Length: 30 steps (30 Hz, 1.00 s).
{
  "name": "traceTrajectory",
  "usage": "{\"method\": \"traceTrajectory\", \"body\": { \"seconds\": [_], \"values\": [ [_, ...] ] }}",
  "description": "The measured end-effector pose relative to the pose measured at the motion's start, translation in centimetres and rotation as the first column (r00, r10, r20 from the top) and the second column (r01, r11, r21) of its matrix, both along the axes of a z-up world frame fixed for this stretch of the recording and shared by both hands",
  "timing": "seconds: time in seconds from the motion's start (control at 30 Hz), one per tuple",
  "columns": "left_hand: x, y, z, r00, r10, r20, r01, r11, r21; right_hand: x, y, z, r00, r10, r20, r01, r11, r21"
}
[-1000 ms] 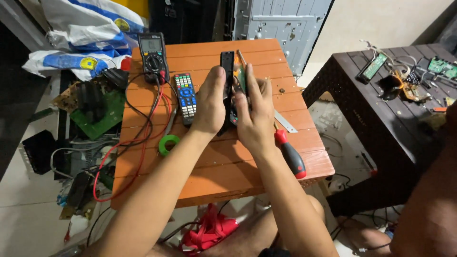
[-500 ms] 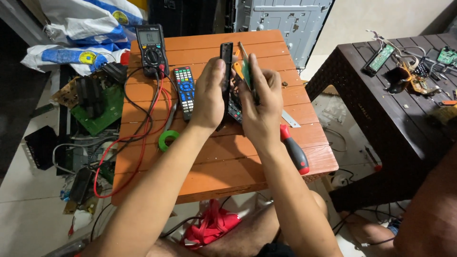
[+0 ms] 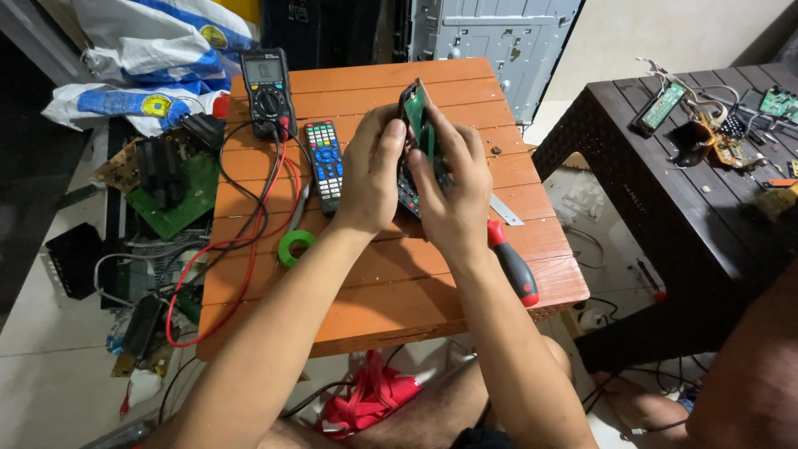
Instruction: Cleaning the internal circuit board and reassembling the plastic housing of a remote control.
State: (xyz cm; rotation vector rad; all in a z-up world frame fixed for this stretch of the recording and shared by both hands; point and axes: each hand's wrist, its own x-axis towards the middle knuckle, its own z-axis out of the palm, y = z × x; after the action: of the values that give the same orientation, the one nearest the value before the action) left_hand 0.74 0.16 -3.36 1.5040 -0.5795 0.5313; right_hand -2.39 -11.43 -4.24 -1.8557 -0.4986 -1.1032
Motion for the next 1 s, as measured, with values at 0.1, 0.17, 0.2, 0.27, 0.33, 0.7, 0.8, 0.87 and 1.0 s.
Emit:
{"method": "traceTrajectory", "body": {
  "seconds": [0.1, 0.17, 0.2, 0.27, 0.33, 0.7, 0.8, 0.87, 1.0],
  "values": [
    [0.0, 0.0, -0.1, 1.000, 0.000, 0.012, 0.000, 1.000, 0.020, 0.1, 0.0, 0.1, 1.000, -0.015, 0.008, 0.015, 1.000, 0.005],
    [-0.1, -0.1, 0.0, 1.000, 0.003, 0.020, -0.003, 1.000, 0.023, 0.3, 0.0, -0.2, 1.000, -0.006, 0.008, 0.006, 1.000, 0.014],
    [-0.1, -0.1, 0.0, 1.000, 0.006, 0.028, -0.006, 1.000, 0.026, 0.5, 0.0, -0.4, 1.000, 0.004, 0.008, -0.004, 1.000, 0.024],
    [-0.2, -0.1, 0.1, 1.000, 0.005, 0.029, -0.006, 1.000, 0.029, 0.4, -0.1, -0.3, 1.000, 0.010, 0.008, -0.010, 1.000, 0.027],
    [-0.3, -0.1, 0.3, 1.000, 0.004, 0.030, -0.005, 0.999, 0.031, 0.3, -0.1, -0.2, 1.000, 0.015, 0.009, -0.015, 0.999, 0.030],
    [-0.7, -0.5, 0.3, 0.997, -0.074, -0.002, 0.074, 0.997, 0.025, 0.5, 0.9, -0.5, 0.989, 0.124, -0.077, -0.097, 0.952, 0.290],
    [0.0, -0.5, -0.4, 0.994, -0.113, -0.005, 0.113, 0.993, 0.041, 0.2, 0.9, 0.2, 0.994, 0.101, -0.045, -0.087, 0.965, 0.248],
    [-0.3, -0.8, -0.2, 0.987, -0.155, -0.033, 0.155, 0.988, 0.014, 0.1, 1.0, 0.3, 0.997, 0.074, -0.033, -0.067, 0.980, 0.190],
    [-1.0, -0.7, 0.6, 0.971, -0.199, -0.134, 0.194, 0.980, -0.049, 0.0, 1.2, -0.1, 0.998, 0.058, -0.040, -0.057, 0.998, 0.027]
  ]
}}
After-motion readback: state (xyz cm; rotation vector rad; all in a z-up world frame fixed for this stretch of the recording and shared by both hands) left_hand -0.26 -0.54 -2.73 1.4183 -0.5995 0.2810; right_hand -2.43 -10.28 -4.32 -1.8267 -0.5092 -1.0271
